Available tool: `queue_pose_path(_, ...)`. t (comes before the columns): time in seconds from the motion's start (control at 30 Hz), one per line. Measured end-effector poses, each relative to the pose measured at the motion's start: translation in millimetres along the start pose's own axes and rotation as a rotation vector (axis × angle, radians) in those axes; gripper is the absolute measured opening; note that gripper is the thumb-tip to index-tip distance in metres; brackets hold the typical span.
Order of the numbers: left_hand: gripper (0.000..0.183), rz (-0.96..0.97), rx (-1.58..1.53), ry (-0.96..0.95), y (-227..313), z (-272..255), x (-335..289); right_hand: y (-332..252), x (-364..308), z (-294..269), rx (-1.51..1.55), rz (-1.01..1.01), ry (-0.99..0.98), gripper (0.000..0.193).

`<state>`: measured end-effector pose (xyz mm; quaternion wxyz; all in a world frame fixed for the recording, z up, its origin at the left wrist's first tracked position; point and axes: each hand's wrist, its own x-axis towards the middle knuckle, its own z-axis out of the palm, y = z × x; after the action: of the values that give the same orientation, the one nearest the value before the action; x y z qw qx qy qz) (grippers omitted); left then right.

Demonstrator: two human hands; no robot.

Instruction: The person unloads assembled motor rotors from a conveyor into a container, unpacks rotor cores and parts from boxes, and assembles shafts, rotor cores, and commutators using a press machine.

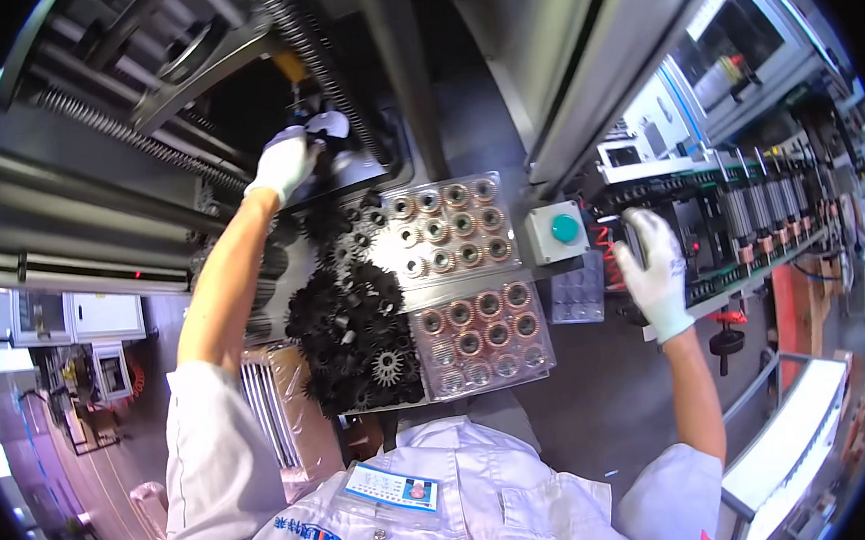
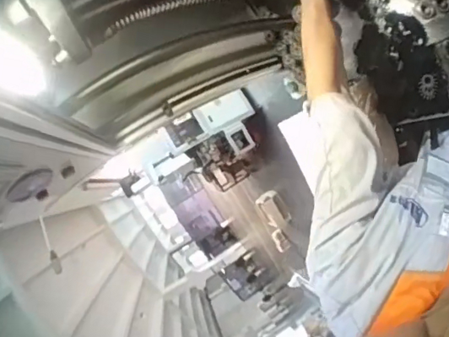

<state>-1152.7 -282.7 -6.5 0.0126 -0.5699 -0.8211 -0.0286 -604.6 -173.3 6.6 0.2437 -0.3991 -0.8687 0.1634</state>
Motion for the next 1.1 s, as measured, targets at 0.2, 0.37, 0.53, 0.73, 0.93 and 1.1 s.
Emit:
queue_pose_path(0.2, 0.036, -0.112, -0.066, 0.083, -3.7, 3.9, -16.1, -113.7, -6.2, 41.2, 0.033, -0.265, -0.095, 0.043)
queue_pose_path(0.37, 0.044, -0.140, -0.169, -0.009, 11.8, -4.5, -30.8, -154.6, -19.7, 58.8, 0.127, -0.274, -0.215, 0.040)
queue_pose_path(0.53, 0.055, 0.049, 0.010, 0.220, -6.5, 31.9, -71.2, -170.9, -25.0, 79.6, 0.185, -0.286, -0.301, 0.035)
queue_pose_path(0.73, 0.051, -0.077, -0.138, 0.126, 9.4, 22.4, -63.7, -202.9, -21.9, 102.0, 0.296, -0.310, -0.333, 0.034)
queue_pose_path(0.93, 0.050, -0.014, -0.122, 0.137, -3.6, 16.4, -70.6, -230.8, -36.0, 112.7, 0.391, -0.314, -0.305, 0.034)
queue_pose_path(1.1, 0.045, -0.026, -0.160, 0.149, 5.4, -6.2, -89.3, -252.9, -42.1, 125.0, 0.396, -0.423, -0.409, 0.036)
